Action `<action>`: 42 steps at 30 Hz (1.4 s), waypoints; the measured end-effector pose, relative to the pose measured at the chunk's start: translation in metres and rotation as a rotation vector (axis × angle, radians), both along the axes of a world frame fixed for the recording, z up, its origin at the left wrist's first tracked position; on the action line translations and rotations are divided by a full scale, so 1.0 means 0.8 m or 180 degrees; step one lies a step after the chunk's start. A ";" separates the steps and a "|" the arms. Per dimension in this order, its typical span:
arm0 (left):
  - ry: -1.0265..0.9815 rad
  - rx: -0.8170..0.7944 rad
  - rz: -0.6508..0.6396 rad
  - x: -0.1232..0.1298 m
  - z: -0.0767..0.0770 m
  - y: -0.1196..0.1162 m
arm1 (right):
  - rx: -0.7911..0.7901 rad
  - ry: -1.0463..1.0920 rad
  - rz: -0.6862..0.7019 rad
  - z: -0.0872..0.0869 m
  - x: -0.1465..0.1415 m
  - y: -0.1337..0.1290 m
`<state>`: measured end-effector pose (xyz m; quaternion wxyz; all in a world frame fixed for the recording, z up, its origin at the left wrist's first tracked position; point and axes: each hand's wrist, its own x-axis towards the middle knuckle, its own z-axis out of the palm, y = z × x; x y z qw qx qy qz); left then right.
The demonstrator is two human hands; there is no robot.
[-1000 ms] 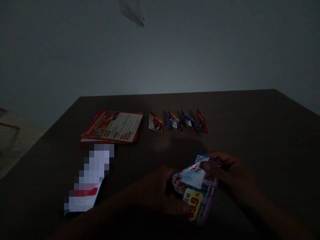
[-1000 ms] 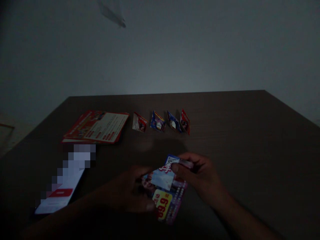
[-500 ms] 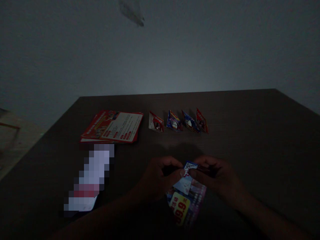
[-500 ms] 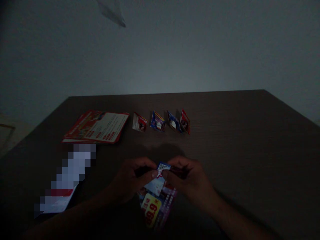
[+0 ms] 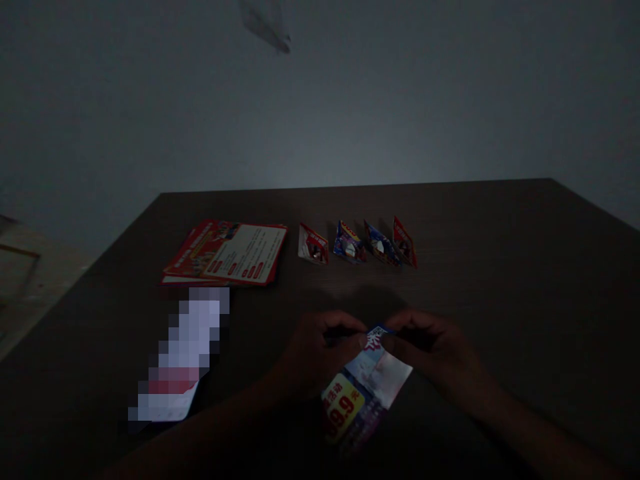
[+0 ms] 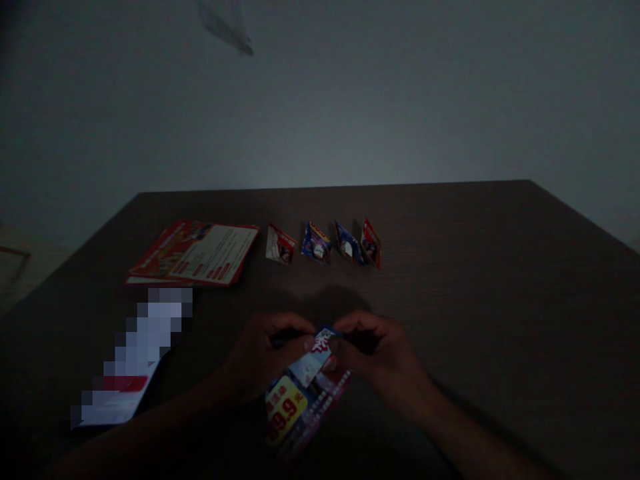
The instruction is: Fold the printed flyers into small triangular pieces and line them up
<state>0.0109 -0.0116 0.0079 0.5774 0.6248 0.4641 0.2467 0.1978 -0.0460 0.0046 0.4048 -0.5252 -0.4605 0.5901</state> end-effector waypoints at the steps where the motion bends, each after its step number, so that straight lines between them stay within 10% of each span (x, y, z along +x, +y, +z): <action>1: -0.0019 -0.0005 -0.0021 -0.001 -0.001 0.000 | 0.0021 0.0000 0.0004 0.000 0.000 0.000; 19: 0.0230 -0.0218 -0.0069 -0.001 0.000 0.000 | 0.0095 -0.0040 0.0149 -0.002 0.004 -0.002; 30: 0.0277 -0.0387 -0.0395 -0.003 0.009 0.005 | -0.0701 0.0604 0.0054 -0.006 0.009 0.008; 42: 0.0206 -0.0312 -0.0866 -0.012 0.002 0.012 | -0.0940 0.0335 0.0957 0.000 0.017 0.008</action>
